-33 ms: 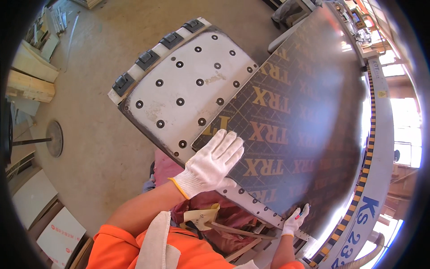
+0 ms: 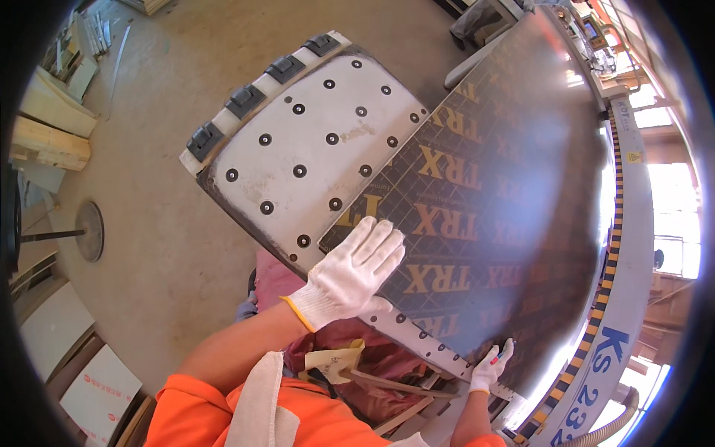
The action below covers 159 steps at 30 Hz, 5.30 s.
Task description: The person pushes a board into a cutting machine, repositions a support table, and pulls a large sheet of plywood out of the machine with a coworker.
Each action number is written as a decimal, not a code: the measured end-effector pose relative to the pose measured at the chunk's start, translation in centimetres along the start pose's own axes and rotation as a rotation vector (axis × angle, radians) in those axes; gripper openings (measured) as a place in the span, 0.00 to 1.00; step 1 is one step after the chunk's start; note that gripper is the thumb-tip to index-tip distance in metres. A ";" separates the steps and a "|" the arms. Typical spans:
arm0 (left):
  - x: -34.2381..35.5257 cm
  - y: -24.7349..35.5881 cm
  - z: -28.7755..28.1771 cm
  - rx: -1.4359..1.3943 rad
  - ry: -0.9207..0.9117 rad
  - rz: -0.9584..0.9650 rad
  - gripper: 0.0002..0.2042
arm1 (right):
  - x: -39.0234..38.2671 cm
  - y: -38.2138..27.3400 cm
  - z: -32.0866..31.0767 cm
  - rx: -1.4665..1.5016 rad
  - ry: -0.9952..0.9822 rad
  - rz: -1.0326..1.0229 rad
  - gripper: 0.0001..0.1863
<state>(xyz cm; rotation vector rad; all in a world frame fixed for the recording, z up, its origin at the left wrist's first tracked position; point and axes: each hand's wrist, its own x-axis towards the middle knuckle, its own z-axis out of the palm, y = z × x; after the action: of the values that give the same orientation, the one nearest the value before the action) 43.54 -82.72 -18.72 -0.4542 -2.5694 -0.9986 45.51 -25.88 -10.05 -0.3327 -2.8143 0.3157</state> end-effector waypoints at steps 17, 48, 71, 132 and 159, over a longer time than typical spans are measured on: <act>-0.7 -0.7 -0.1 0.045 -0.045 0.011 0.50 | 17.1 -58.8 15.7 0.187 -0.720 -0.548 0.19; 0.3 -1.5 0.0 0.014 -0.093 -0.012 0.50 | 20.6 -59.8 21.6 -0.269 -0.526 -1.014 0.21; 0.2 -1.0 -0.3 0.014 -0.077 0.008 0.50 | 20.9 -55.6 18.9 0.221 -0.296 -0.766 0.15; 10.4 -8.8 -4.2 0.490 -0.339 -0.050 0.45 | -7.1 -22.6 4.2 0.319 0.241 -0.075 0.14; -13.1 15.7 -1.9 0.202 -1.172 -0.417 0.24 | -25.3 31.3 -16.6 -0.349 0.316 0.964 0.16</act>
<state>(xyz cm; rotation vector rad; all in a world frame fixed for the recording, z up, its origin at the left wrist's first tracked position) 62.03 -75.24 -13.81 -0.5658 -3.8953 -0.6325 80.24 0.35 -8.76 -1.6428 -2.1866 -0.0531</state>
